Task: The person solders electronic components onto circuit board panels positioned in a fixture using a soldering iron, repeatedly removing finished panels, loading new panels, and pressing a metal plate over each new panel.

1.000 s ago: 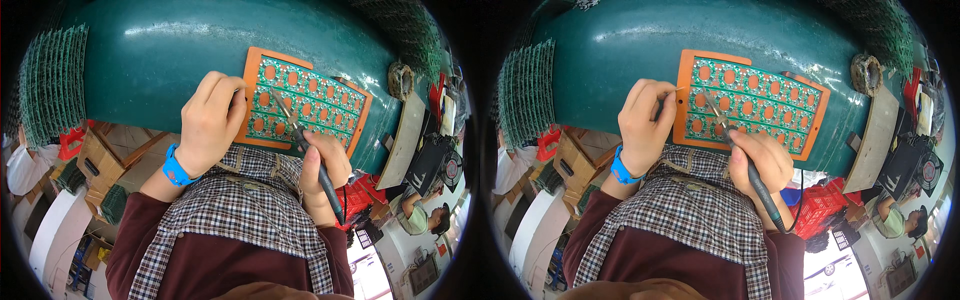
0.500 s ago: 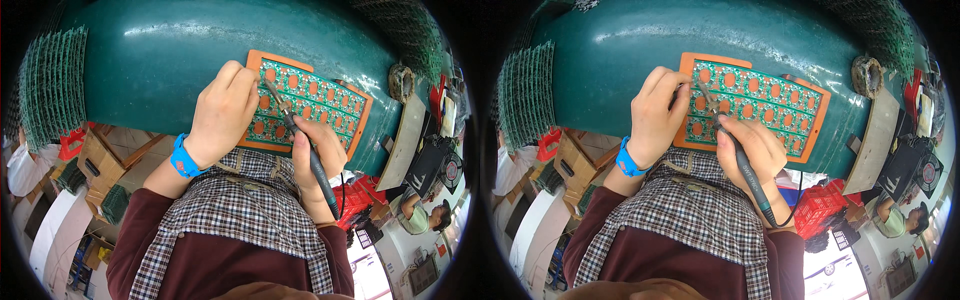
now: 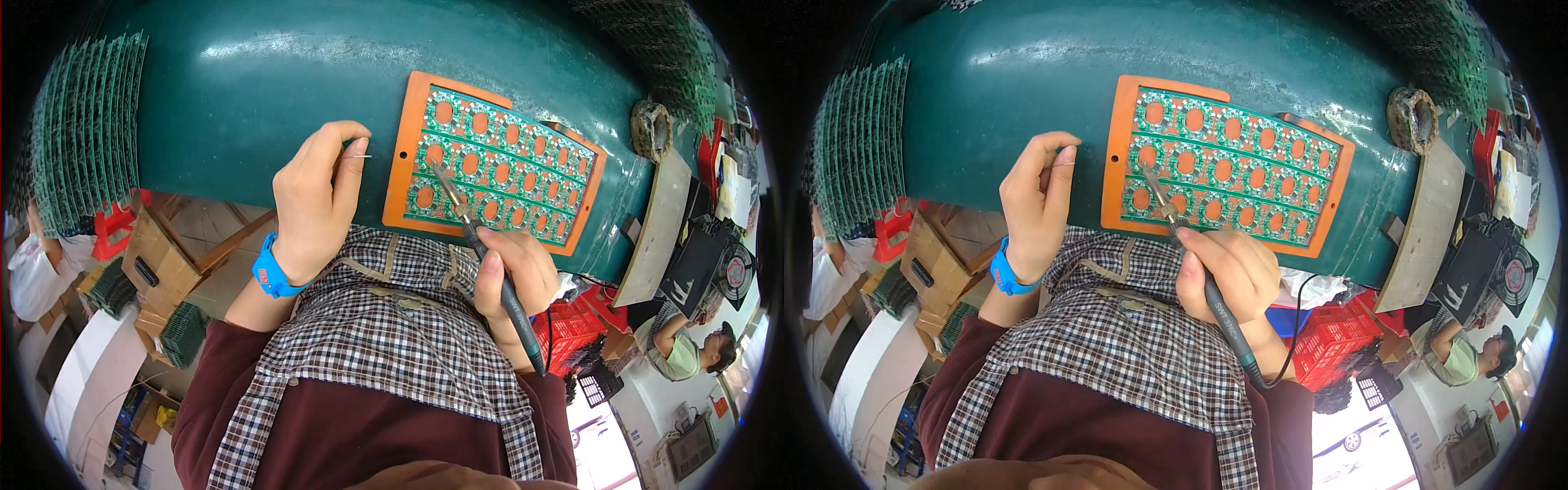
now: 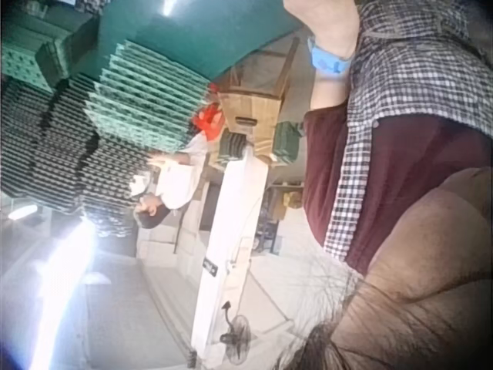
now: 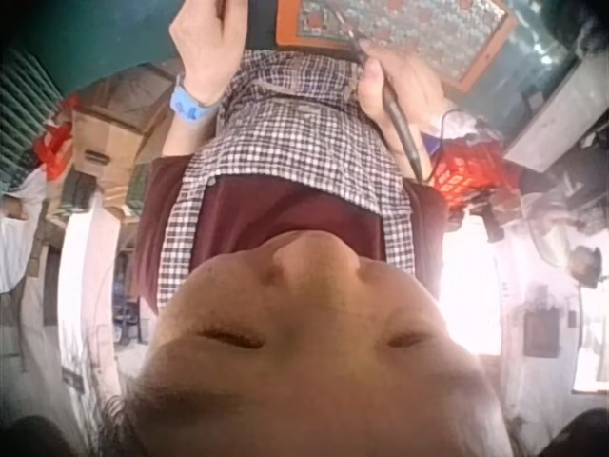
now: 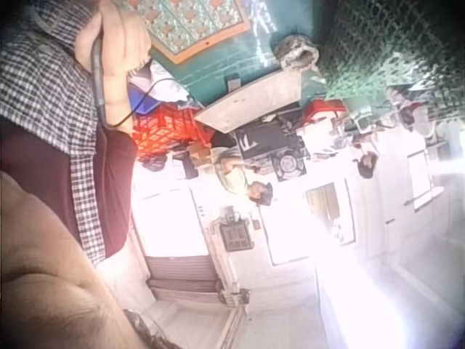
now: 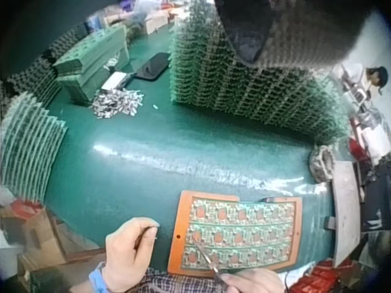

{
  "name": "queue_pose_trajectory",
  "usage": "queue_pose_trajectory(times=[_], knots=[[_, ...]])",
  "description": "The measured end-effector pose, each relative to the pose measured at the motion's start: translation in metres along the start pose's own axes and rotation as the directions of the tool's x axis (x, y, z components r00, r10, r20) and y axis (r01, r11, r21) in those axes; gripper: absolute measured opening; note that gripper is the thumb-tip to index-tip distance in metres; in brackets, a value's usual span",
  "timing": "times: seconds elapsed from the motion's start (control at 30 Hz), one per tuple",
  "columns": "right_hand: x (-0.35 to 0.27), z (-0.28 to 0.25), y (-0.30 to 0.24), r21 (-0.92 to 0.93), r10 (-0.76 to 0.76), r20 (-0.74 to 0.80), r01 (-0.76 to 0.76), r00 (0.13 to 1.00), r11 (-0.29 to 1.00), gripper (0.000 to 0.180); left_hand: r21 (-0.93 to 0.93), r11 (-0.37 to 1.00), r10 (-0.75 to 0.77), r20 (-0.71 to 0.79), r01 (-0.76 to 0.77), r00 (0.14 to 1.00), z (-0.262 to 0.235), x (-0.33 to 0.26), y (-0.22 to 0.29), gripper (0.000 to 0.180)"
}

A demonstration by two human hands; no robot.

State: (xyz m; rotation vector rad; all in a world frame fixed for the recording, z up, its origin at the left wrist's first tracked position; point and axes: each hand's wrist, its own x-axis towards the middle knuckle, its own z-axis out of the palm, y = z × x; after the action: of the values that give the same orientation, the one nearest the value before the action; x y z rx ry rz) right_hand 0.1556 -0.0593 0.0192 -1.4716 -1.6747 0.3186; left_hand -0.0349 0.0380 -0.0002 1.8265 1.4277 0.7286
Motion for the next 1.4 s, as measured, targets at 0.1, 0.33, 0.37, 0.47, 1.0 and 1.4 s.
queue_pose_trajectory(times=[0.1,0.33,0.37,0.47,1.0,1.4], knots=[[0.0,0.006,0.001,0.01,0.009,-0.029,-0.009,1.0,1.0,0.011,0.002,0.999,0.039,0.011,-0.039,0.999,0.0,-0.004,-0.001,0.005],[0.0,-0.005,-0.003,-0.06,-0.051,-0.035,0.049,0.998,0.997,0.013,-0.08,0.989,0.13,0.109,-0.122,0.985,0.002,-0.017,-0.002,0.007],[-0.001,-0.012,-0.003,-0.106,-0.072,-0.098,0.062,0.993,0.992,0.014,-0.112,0.989,0.114,0.161,-0.097,0.98,0.002,-0.021,0.001,0.005],[-0.001,-0.042,0.011,-0.158,0.036,-0.328,-0.093,0.944,0.983,0.014,-0.029,0.987,0.16,0.219,-0.157,0.962,0.004,-0.026,0.012,0.004],[-0.018,-0.055,0.096,-0.182,0.38,-0.403,-0.48,0.833,0.858,0.027,-0.083,0.997,0.021,0.161,-0.007,0.987,-0.003,-0.026,0.0,0.008],[-0.024,-0.031,0.076,-0.052,0.382,-0.467,-0.456,0.797,0.888,0.016,-0.092,0.996,0.014,0.117,-0.004,0.993,-0.01,0.007,-0.006,0.016]])
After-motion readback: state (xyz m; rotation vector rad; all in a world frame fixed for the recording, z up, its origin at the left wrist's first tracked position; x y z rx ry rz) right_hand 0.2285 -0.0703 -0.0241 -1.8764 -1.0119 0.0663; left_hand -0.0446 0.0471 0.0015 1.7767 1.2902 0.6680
